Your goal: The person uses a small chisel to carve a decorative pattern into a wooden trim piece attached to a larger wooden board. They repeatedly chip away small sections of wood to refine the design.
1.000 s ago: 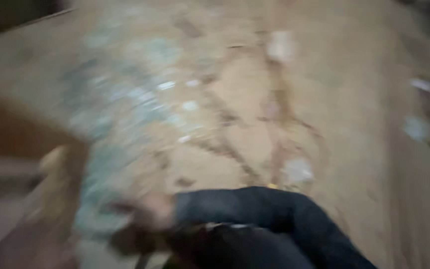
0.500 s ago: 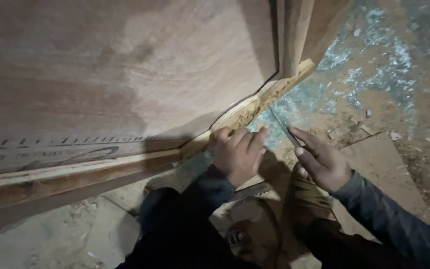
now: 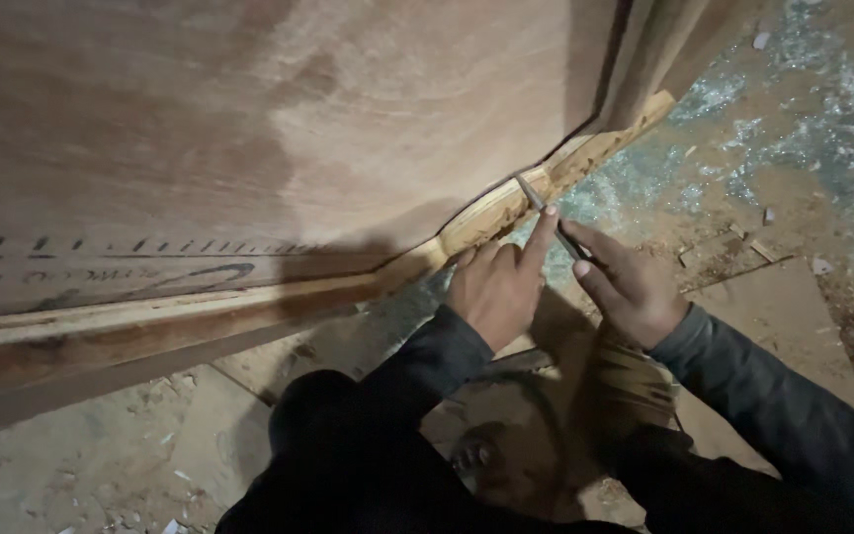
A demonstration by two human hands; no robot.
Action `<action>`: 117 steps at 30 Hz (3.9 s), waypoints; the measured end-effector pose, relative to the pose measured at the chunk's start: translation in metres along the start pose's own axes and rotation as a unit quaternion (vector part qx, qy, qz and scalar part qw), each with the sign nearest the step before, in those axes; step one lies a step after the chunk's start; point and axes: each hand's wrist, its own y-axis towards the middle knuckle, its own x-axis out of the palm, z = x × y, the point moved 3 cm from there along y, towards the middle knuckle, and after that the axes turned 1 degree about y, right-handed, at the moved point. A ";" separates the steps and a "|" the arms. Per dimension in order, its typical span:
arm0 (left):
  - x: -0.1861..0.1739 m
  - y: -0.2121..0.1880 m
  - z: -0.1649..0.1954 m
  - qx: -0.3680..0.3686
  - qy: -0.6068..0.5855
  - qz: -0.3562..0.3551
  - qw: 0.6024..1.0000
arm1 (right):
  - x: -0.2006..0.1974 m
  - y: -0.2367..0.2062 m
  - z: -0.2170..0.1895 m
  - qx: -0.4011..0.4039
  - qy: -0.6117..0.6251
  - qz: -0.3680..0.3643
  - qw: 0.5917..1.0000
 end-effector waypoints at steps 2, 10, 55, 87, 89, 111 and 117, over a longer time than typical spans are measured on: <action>0.007 -0.002 -0.006 -0.035 -0.019 -0.052 0.998 | 0.008 0.000 0.005 0.040 -0.008 -0.014 0.999; 0.012 -0.014 -0.027 -0.027 -0.066 -0.042 0.997 | 0.027 0.001 0.006 -0.005 0.026 0.009 1.000; -0.013 -0.056 -0.045 -0.069 -0.131 -0.260 0.954 | 0.069 -0.010 -0.032 -0.105 -0.053 0.051 0.992; -0.006 -0.071 -0.045 -0.063 -0.077 -0.188 0.977 | 0.079 -0.017 -0.030 0.168 -0.188 -0.024 0.968; -0.007 -0.074 -0.046 -0.063 -0.091 -0.171 0.979 | 0.080 -0.016 -0.042 -0.027 -0.070 0.022 0.997; 0.000 -0.099 -0.056 -0.046 -0.123 -0.122 0.984 | 0.093 -0.024 -0.062 -0.100 -0.191 0.009 0.976; 0.002 -0.107 -0.059 -0.061 -0.132 -0.207 0.967 | 0.097 -0.026 -0.067 -0.114 -0.215 0.032 0.969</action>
